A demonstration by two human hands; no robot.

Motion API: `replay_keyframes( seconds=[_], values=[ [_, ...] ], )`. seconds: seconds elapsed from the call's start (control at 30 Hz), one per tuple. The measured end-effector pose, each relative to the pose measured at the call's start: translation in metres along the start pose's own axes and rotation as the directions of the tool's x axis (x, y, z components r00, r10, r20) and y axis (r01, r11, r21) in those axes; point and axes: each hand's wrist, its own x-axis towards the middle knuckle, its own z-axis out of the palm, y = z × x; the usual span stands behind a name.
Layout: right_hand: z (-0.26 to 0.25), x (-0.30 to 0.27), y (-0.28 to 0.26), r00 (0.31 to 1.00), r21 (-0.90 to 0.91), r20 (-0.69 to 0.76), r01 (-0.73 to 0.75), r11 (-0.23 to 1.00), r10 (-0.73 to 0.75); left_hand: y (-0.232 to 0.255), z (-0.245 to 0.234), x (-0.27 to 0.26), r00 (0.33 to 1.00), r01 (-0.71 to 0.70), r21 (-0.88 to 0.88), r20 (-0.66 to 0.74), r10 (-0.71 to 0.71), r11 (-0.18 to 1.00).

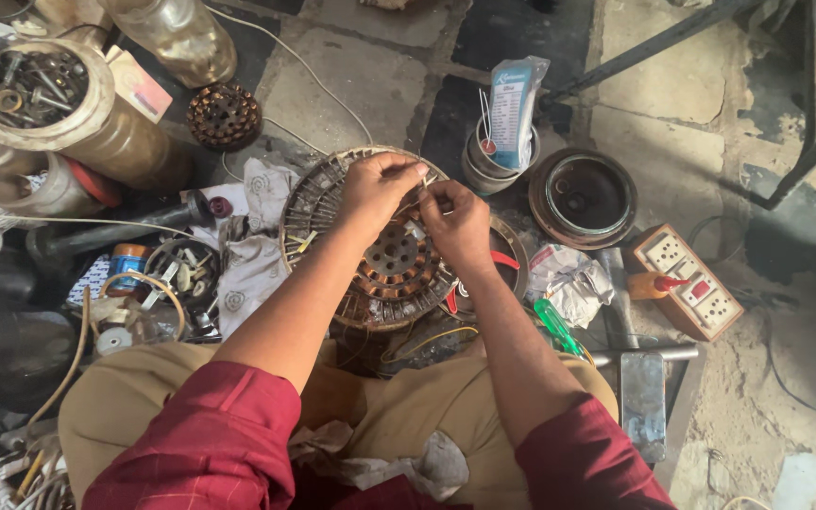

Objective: The person repairs a fan motor assembly by hand while sitting on the floor, using pliers to manipulate wires and components within the motor housing.

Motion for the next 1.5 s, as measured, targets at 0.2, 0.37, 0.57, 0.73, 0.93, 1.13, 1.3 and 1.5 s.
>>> replay_keyframes(
  seconds=[0.2,0.37,0.57,0.73,0.93,1.13,1.3,1.5],
  values=[
    [-0.001,-0.004,-0.003,1.0,-0.045,0.005,0.014,0.999,-0.014,0.001,-0.001,0.001,0.984,0.157,-0.204,-0.052,-0.171,0.966],
    [-0.005,-0.002,-0.005,0.999,-0.069,-0.032,0.026,0.997,-0.028,-0.009,0.001,0.0,0.994,-0.038,0.097,-0.098,0.047,0.995],
    [-0.011,-0.002,0.006,0.972,-0.168,-0.008,0.232,0.958,-0.237,-0.006,0.01,-0.015,0.956,-0.236,0.389,-0.073,0.285,0.89],
    [-0.012,0.002,0.023,0.938,-0.22,0.038,0.344,0.913,-0.344,-0.005,0.011,-0.017,0.889,-0.364,0.534,-0.044,0.456,0.763],
    [-0.014,0.006,0.019,0.99,0.003,0.136,-0.024,1.0,0.023,-0.005,0.011,-0.015,0.926,-0.311,0.47,-0.044,0.374,0.826],
    [-0.018,0.007,0.018,0.962,0.207,0.206,-0.223,0.952,0.181,-0.004,0.013,-0.015,0.913,-0.339,0.477,-0.04,0.405,0.811],
    [-0.016,0.009,0.022,0.956,0.276,0.225,-0.246,0.929,0.186,-0.001,0.014,-0.018,0.948,-0.264,0.432,-0.049,0.315,0.862],
    [-0.009,-0.003,0.005,0.942,-0.278,0.012,0.326,0.903,-0.336,0.001,0.013,-0.018,0.917,-0.327,0.486,-0.043,0.396,0.811]
  ],
)
